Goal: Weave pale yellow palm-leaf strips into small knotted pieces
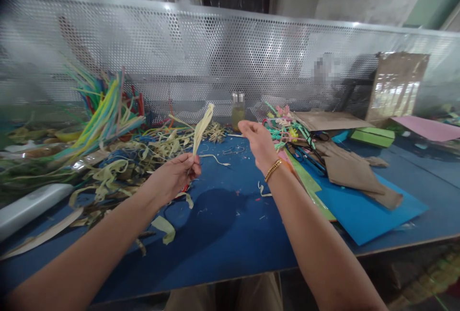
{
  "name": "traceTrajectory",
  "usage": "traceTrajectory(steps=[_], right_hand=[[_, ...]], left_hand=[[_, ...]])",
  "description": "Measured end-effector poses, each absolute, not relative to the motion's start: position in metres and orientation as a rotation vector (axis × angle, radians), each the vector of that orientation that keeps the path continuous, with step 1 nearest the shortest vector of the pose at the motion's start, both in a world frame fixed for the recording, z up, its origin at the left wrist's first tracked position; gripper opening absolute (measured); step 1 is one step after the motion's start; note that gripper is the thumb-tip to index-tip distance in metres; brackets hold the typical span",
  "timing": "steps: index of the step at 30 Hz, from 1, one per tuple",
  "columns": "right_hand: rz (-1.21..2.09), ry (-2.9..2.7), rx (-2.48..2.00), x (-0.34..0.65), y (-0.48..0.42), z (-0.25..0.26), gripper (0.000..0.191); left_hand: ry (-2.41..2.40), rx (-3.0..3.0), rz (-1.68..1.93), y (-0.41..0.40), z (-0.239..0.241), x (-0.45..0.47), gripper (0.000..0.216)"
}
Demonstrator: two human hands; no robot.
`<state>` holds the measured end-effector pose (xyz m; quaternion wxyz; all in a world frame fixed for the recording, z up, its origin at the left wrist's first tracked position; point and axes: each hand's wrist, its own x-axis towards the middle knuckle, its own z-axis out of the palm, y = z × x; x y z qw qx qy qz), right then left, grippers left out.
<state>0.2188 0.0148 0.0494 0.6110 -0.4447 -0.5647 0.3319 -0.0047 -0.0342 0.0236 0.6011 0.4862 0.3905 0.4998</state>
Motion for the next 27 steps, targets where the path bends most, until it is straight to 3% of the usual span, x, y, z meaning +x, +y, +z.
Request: traceTrajectory(steps=[3,7,13,22,27], right_hand=[[0.883,-1.506,-1.018,0.205,0.006,0.045,0.031],[1.038,-1.769,-0.909,0.182,-0.009,0.037,0.027],[0.827,-1.819,-0.979,0.172,-0.015,0.035,0.027],[0.761,-1.94,-0.963,0.174,-0.014,0.034,0.03],[0.804,-1.914,-0.96,0.172,-0.019,0.039,0.028]], left_hand=[[0.914,1.155,1.135,-0.038,0.022,0.0,0.014],[0.925,1.234,1.083,-0.046,0.022,0.008,0.017],[0.91,1.26,1.056,-0.048,0.022,0.011,0.021],[0.858,1.154,1.022,-0.048,0.022,0.008,0.018],[0.771,1.047,0.908,-0.046,0.023,0.0,0.028]])
